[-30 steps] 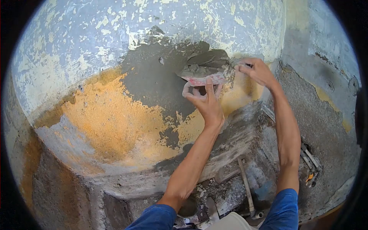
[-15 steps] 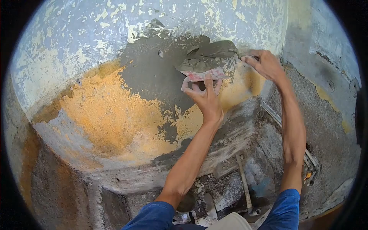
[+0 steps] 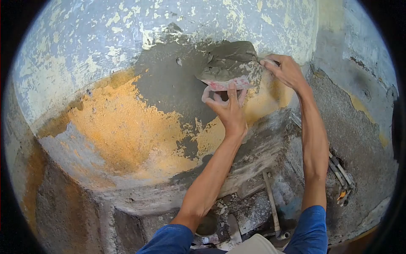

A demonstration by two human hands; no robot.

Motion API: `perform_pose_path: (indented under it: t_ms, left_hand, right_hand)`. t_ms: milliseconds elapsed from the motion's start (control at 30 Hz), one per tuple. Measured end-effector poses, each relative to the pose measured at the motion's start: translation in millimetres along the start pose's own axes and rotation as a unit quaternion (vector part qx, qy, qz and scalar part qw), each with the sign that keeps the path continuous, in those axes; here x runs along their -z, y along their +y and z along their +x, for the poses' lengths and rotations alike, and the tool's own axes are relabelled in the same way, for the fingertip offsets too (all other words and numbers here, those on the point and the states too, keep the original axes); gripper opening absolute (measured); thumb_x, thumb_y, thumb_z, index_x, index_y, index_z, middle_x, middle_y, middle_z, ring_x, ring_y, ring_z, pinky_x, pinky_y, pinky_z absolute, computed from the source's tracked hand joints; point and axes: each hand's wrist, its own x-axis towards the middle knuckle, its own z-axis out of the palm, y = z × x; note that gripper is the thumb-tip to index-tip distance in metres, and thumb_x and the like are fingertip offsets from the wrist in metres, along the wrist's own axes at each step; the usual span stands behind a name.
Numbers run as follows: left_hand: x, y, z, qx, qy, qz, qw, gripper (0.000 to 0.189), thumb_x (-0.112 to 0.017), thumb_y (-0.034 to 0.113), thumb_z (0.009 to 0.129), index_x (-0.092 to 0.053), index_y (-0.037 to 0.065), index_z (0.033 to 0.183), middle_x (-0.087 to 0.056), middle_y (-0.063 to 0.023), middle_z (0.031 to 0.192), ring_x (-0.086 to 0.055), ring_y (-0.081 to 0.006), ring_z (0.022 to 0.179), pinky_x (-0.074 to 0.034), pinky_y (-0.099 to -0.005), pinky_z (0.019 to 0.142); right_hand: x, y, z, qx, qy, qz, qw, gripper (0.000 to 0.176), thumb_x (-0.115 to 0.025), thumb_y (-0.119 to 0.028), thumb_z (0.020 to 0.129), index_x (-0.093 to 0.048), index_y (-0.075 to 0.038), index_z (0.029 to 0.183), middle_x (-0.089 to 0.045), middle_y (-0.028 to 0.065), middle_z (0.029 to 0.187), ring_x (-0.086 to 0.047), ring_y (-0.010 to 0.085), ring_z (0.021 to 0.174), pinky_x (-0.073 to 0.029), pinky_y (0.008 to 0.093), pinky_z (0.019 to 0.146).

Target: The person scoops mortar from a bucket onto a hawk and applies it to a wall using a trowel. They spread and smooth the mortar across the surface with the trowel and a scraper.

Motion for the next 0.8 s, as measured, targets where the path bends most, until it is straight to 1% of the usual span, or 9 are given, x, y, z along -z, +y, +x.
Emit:
perform_pose_path:
  t_ms: [67,167,233,367,433,467,533,767,800]
  left_hand:
    - [4,0,-2,0.004,0.006,0.006,1.0,0.056,-0.063,0.007,0.103,-0.021,0.015,0.139,-0.039,-0.0143,0.14,-0.051,-0.0254,0.124,-0.055,-0.0521,0.107]
    - [6,-3,0,-0.007,-0.005,-0.009,1.0,0.056,-0.063,0.007,0.102,-0.021,0.014,0.139,-0.039,-0.0139,0.14,-0.05,-0.0251,0.125,-0.055,-0.053,0.107]
    - [6,-1,-1,0.0,-0.003,-0.006,1.0,0.056,-0.063,0.006,0.102,-0.021,0.015,0.139,-0.038,-0.0139,0.14,-0.05,-0.0251,0.125,-0.055,-0.0545,0.107]
    - [5,-1,0,0.005,-0.009,-0.009,1.0,0.056,-0.063,0.006,0.102,-0.021,0.014,0.139,-0.039,-0.0137,0.139,-0.05,-0.0242,0.123,-0.054,-0.055,0.107]
    - [2,-3,2,-0.006,-0.004,-0.014,1.0,0.057,-0.063,0.006,0.102,-0.021,0.013,0.139,-0.039,-0.0137,0.137,-0.051,-0.024,0.122,-0.054,-0.0553,0.108]
    - [1,-3,2,-0.007,-0.006,-0.013,1.0,0.057,-0.063,0.006,0.102,-0.021,0.013,0.139,-0.039,-0.0137,0.137,-0.051,-0.024,0.122,-0.054,-0.0553,0.108]
    - [3,-1,0,-0.003,-0.001,-0.001,1.0,0.058,-0.064,0.006,0.102,-0.021,0.013,0.139,-0.04,-0.0142,0.137,-0.051,-0.0249,0.123,-0.054,-0.0556,0.108]
    - [5,-6,1,-0.014,-0.009,-0.004,1.0,0.058,-0.064,0.006,0.102,-0.021,0.013,0.14,-0.04,-0.0147,0.139,-0.051,-0.025,0.123,-0.054,-0.0548,0.108]
    - [6,-6,1,-0.01,-0.008,-0.003,1.0,0.058,-0.064,0.008,0.102,-0.021,0.014,0.14,-0.039,-0.0139,0.14,-0.05,-0.0249,0.125,-0.055,-0.053,0.107]
  right_hand:
    - [8,-5,-4,-0.018,-0.013,-0.01,1.0,0.067,-0.062,-0.063,0.092,-0.074,-0.003,0.121,-0.076,0.0223,0.108,-0.072,0.0397,0.1,-0.054,0.0494,0.091]
    - [21,-4,-15,0.008,0.026,-0.028,0.999,0.065,-0.064,-0.062,0.091,-0.075,-0.004,0.12,-0.077,0.0208,0.106,-0.072,0.0376,0.095,-0.054,0.0477,0.088]
    - [28,0,-22,-0.032,0.024,-0.004,0.999,0.062,-0.066,-0.06,0.09,-0.076,-0.005,0.118,-0.077,0.0183,0.103,-0.072,0.0339,0.092,-0.054,0.0455,0.085]
    - [22,6,-15,-0.027,0.052,0.028,0.998,0.06,-0.068,-0.059,0.09,-0.077,-0.006,0.116,-0.077,0.0181,0.102,-0.071,0.0315,0.093,-0.054,0.0445,0.086]
    - [12,6,6,-0.015,0.009,0.079,0.997,0.062,-0.067,-0.06,0.089,-0.078,-0.005,0.115,-0.076,0.0194,0.105,-0.07,0.031,0.098,-0.054,0.0451,0.089]
    - [4,9,15,-0.014,0.01,0.08,0.997,0.062,-0.067,-0.06,0.089,-0.078,-0.005,0.115,-0.076,0.0194,0.105,-0.07,0.031,0.098,-0.054,0.0451,0.089]
    - [-13,12,26,0.008,-0.034,0.092,0.995,0.064,-0.067,-0.062,0.089,-0.078,-0.005,0.115,-0.076,0.0198,0.106,-0.07,0.0321,0.1,-0.053,0.0469,0.091]
    - [-26,18,23,0.02,-0.04,0.105,0.993,0.064,-0.068,-0.061,0.088,-0.077,-0.003,0.114,-0.075,0.0207,0.106,-0.07,0.0338,0.098,-0.053,0.045,0.09]
    - [-28,17,22,0.023,-0.035,0.097,0.994,0.064,-0.068,-0.06,0.089,-0.076,-0.002,0.115,-0.075,0.0212,0.106,-0.07,0.0342,0.098,-0.053,0.0442,0.089]
